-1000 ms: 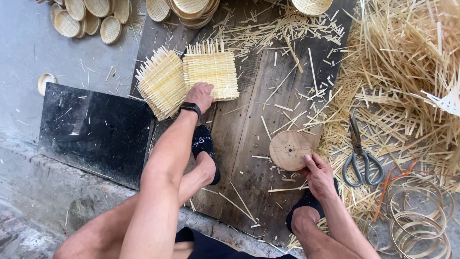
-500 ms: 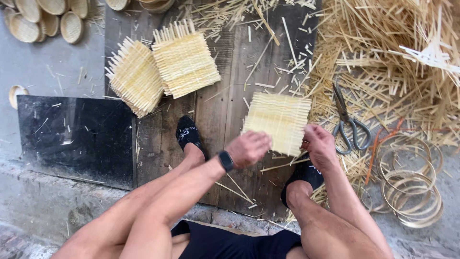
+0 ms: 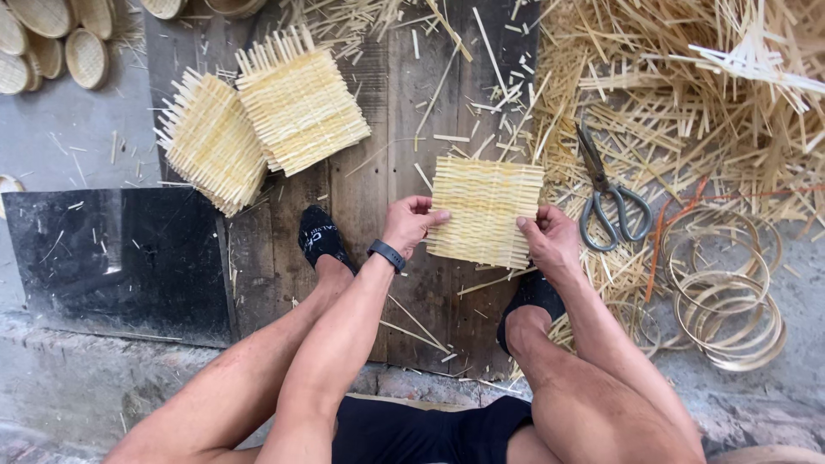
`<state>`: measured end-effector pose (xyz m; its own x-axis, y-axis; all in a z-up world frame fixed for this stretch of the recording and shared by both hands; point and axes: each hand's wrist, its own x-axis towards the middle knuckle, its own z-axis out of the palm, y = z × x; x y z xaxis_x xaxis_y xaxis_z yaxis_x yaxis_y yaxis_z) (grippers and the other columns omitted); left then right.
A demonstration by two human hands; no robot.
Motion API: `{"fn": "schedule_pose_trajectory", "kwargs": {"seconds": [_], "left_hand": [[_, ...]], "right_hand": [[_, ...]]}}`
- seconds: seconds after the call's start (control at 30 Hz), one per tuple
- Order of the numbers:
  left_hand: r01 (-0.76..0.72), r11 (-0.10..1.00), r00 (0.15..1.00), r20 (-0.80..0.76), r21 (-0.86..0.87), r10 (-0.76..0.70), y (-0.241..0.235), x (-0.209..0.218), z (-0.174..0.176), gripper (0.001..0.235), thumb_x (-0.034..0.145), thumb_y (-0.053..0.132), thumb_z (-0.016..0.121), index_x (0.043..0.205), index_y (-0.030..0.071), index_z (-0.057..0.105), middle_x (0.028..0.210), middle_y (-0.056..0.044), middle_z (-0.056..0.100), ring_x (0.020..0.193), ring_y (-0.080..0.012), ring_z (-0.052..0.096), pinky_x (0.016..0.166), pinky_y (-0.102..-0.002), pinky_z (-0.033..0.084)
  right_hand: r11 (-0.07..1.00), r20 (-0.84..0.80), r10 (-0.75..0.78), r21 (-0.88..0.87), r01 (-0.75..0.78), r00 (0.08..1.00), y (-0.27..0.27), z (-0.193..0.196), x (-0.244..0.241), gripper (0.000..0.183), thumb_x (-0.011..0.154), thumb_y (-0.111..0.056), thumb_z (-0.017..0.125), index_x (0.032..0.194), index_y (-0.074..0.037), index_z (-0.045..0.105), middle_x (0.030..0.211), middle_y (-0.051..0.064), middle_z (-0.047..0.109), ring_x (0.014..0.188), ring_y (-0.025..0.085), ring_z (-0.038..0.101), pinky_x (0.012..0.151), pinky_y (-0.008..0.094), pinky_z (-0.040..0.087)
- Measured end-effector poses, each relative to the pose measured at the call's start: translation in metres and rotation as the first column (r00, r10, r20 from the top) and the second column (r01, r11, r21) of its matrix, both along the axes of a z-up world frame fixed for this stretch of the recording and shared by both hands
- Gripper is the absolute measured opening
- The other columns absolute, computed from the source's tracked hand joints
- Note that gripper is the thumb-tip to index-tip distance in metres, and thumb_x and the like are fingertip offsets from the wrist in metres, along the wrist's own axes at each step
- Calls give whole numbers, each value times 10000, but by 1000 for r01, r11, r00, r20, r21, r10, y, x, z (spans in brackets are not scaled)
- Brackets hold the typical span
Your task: The person uses shears to cut bamboo strips and then manually fits a circular bamboo rim around a square woven mat, weaving the components together to assemble a basket.
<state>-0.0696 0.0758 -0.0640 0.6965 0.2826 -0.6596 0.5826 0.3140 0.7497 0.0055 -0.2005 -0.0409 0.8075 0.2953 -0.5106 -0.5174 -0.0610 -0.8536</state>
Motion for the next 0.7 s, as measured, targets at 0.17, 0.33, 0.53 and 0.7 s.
{"fn": "schedule_pose_trajectory", "kwargs": {"seconds": [0.17, 0.33, 0.53, 0.7], "left_hand": [[42, 996, 995, -98, 74, -35, -2, 3, 15, 359, 775, 80, 857, 1089, -23, 717, 901, -85, 769, 749, -122, 717, 590, -238, 524], [80, 990, 980, -189, 116, -57, -6, 12, 36, 435, 776, 92, 866, 1150, -46, 691, 935, -75, 752, 749, -110, 685, 547, -242, 478], [139, 966, 969, -230, 219, -87, -6, 13, 44, 727, 764, 156, 859, 1395, 15, 526, 1041, -105, 691, 831, -158, 656, 649, -311, 519], [17, 880, 999, -40, 475, 2, 10, 9, 51, 759, 792, 202, 884, 1405, -5, 486, 1214, -122, 629, 1018, -178, 649, 864, -305, 565]], "right_hand": [[999, -10, -30, 18, 31, 999, -2, -9, 0, 213, 944, -102, 716, 1108, 21, 657, 939, 35, 750, 805, 58, 688, 722, 202, 562], [965, 152, -196, -144, 217, 969, -49, -23, 0, 190, 970, -106, 743, 1108, 4, 674, 875, 55, 698, 745, 100, 632, 643, 241, 515], [482, 477, 159, -802, 353, 865, -202, 13, 8, 201, 912, -171, 795, 1039, -45, 704, 989, 118, 695, 904, 216, 643, 824, 387, 538], [176, 155, 515, -982, 73, 843, -254, 28, -14, 312, 748, -351, 862, 927, -117, 760, 1009, 141, 682, 979, 299, 588, 850, 454, 430]]}}
